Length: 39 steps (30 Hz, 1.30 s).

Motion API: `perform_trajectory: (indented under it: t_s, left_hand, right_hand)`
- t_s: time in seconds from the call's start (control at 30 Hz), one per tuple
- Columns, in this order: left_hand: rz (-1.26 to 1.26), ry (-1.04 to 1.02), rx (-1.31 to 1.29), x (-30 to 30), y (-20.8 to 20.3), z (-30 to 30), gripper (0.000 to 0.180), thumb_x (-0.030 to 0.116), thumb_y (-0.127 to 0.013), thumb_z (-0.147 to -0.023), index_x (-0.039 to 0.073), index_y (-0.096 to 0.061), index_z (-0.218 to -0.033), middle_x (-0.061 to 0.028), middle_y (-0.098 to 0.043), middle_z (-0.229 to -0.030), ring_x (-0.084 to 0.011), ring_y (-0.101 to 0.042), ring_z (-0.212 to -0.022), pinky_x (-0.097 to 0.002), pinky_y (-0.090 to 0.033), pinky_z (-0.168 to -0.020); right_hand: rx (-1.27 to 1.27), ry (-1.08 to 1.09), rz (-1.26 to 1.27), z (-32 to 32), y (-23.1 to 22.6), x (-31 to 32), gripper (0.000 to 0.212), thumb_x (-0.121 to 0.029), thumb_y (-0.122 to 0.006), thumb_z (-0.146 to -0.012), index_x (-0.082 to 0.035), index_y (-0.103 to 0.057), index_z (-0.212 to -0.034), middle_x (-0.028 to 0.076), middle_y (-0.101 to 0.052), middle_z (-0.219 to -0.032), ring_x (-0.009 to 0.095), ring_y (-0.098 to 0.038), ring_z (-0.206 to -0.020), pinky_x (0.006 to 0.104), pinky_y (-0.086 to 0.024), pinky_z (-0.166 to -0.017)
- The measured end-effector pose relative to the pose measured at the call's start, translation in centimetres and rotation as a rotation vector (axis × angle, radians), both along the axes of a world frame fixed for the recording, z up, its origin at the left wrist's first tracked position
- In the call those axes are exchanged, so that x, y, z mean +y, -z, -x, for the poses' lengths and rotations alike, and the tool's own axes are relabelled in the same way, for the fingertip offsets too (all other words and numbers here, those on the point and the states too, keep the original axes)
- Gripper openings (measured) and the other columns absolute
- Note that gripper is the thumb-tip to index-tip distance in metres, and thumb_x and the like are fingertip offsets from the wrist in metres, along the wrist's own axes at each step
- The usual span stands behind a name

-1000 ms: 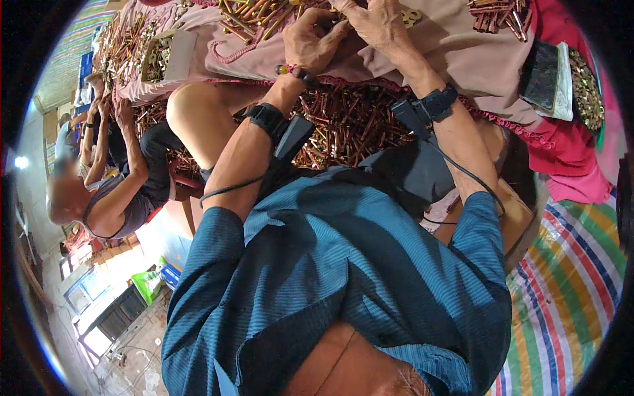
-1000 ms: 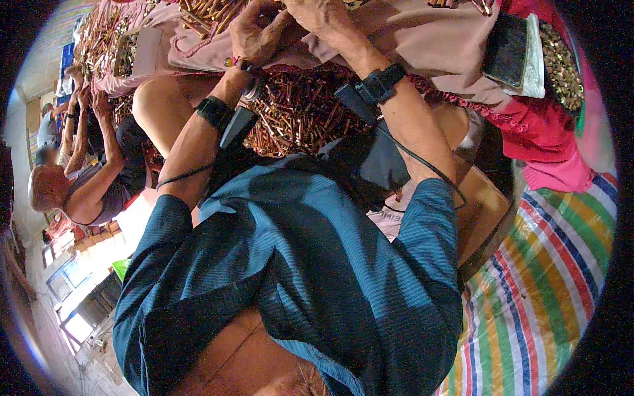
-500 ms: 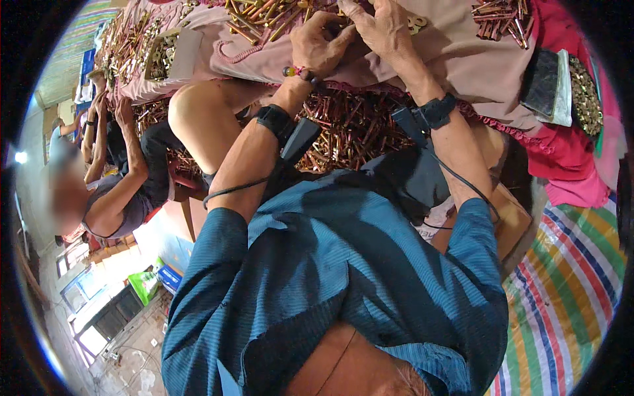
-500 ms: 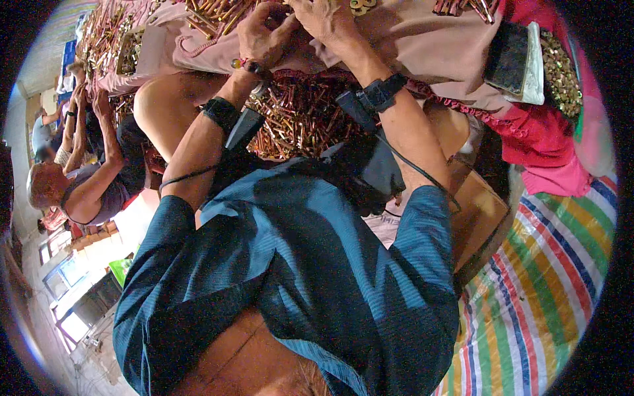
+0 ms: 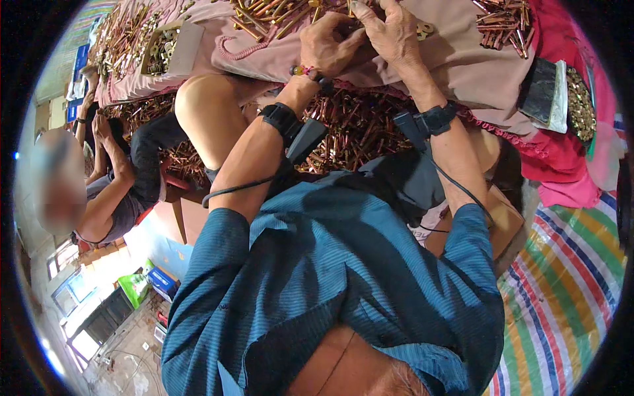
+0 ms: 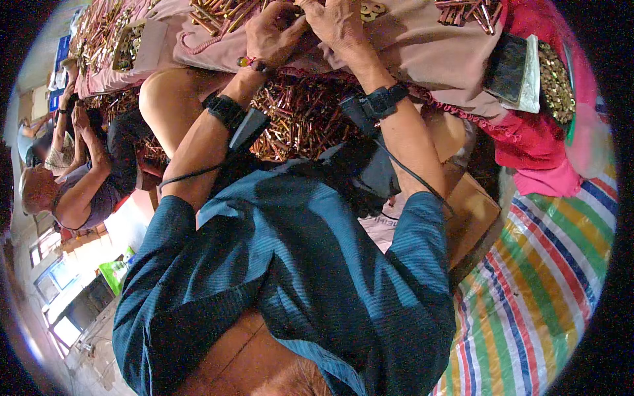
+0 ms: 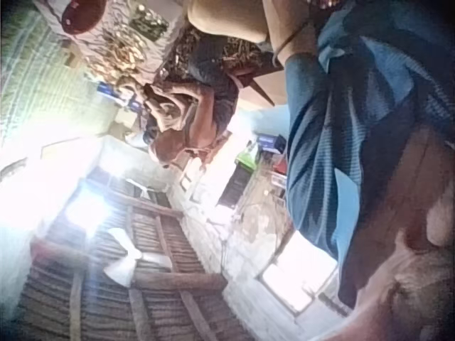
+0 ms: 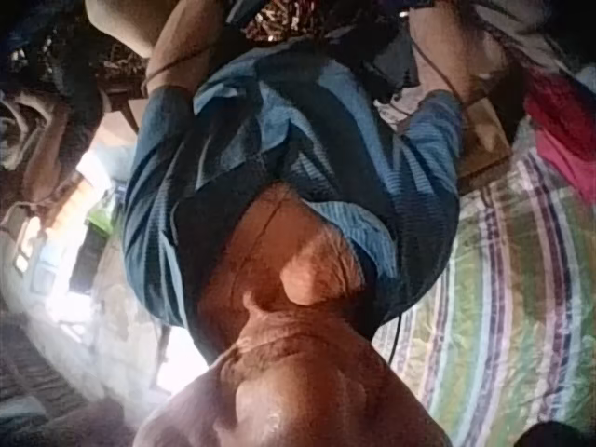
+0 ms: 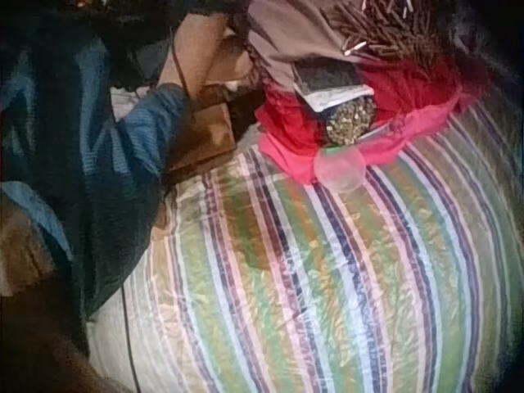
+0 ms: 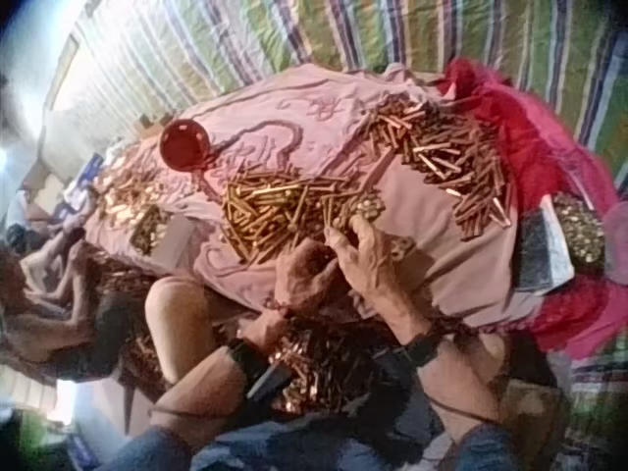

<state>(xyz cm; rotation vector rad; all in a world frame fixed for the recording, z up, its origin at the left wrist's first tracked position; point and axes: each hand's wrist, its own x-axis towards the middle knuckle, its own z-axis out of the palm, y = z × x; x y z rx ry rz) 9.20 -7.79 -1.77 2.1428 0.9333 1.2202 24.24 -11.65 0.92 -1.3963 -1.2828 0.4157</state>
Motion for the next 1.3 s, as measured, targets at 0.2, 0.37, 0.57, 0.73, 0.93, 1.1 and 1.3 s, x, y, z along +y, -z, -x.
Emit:
perform_trajectory:
  t_s: [0.2, 0.37, 0.57, 0.73, 0.93, 1.1, 1.3]
  left_hand:
    - [-0.009, -0.046, 0.085, -0.3, 0.0, 0.1, 0.033, 0.028, -0.083, -0.078, 0.004, -0.070, -0.096, -0.0124, -0.073, -0.079, -0.0230, -0.070, -0.066, -0.0348, -0.056, -0.063]
    - [0.020, -0.020, 0.014, -0.5, -0.5, 0.0, 0.032, 0.028, -0.083, -0.077, 0.005, -0.071, -0.096, -0.0120, -0.072, -0.079, -0.0211, -0.070, -0.066, -0.0333, -0.056, -0.061]
    - [0.015, -0.027, 0.051, -0.2, -0.3, 0.1, 0.032, 0.028, -0.083, -0.077, 0.005, -0.071, -0.096, -0.0120, -0.072, -0.078, -0.0224, -0.069, -0.065, -0.0341, -0.056, -0.062]
    - [0.014, -0.022, 0.061, -0.2, 0.0, -0.1, 0.031, 0.027, -0.083, -0.077, 0.004, -0.070, -0.095, -0.0120, -0.071, -0.077, -0.0229, -0.068, -0.064, -0.0349, -0.055, -0.061]
    - [0.059, -0.010, 0.068, -0.5, -0.5, -0.1, 0.031, 0.026, -0.082, -0.080, 0.004, -0.070, -0.098, -0.0142, -0.073, -0.082, -0.0246, -0.071, -0.071, -0.0359, -0.056, -0.065]
    - [0.012, -0.035, 0.089, 0.4, 0.2, 0.5, 0.033, 0.027, -0.081, -0.081, 0.004, -0.070, -0.101, -0.0147, -0.073, -0.084, -0.0250, -0.072, -0.076, -0.0362, -0.057, -0.068]
    - [0.047, -0.011, -0.031, -0.4, -0.2, -0.2, 0.034, 0.027, -0.082, -0.078, 0.003, -0.068, -0.097, -0.0200, -0.068, -0.079, -0.0357, -0.068, -0.073, -0.0404, -0.054, -0.065]
  right_hand:
    - [-0.017, -0.003, 0.020, 0.1, -0.2, -0.5, 0.046, -0.040, -0.062, -0.094, 0.005, -0.051, -0.087, 0.021, -0.047, -0.073, 0.035, -0.048, -0.068, 0.0455, -0.041, -0.064]
    - [-0.056, 0.032, 0.004, 0.2, 0.0, 0.0, 0.043, -0.036, -0.063, -0.093, 0.003, -0.049, -0.082, 0.019, -0.044, -0.070, 0.032, -0.045, -0.065, 0.0442, -0.041, -0.062]
    - [0.013, 0.022, 0.023, 0.1, 0.1, 0.2, 0.042, -0.035, -0.064, -0.092, 0.002, -0.048, -0.080, 0.019, -0.044, -0.068, 0.031, -0.044, -0.063, 0.0440, -0.041, -0.061]
    - [-0.015, 0.050, -0.010, 0.2, 0.1, -0.1, 0.043, -0.036, -0.063, -0.093, 0.003, -0.051, -0.085, 0.020, -0.048, -0.071, 0.032, -0.050, -0.066, 0.0444, -0.043, -0.063]
    - [-0.039, 0.055, 0.076, 0.2, -0.4, -0.5, 0.043, -0.039, -0.062, -0.094, 0.004, -0.054, -0.091, 0.022, -0.053, -0.076, 0.033, -0.055, -0.071, 0.0457, -0.044, -0.066]
    - [-0.042, 0.058, -0.024, 1.6, -0.4, -0.1, 0.032, -0.034, -0.066, -0.092, -0.003, -0.068, -0.100, 0.018, -0.069, -0.085, 0.031, -0.065, -0.078, 0.0410, -0.051, -0.074]
    - [-0.097, 0.072, 0.057, 0.3, 0.5, 0.2, 0.042, -0.041, -0.064, -0.094, 0.001, -0.062, -0.091, 0.020, -0.065, -0.079, 0.036, -0.061, -0.074, 0.0447, -0.048, -0.071]
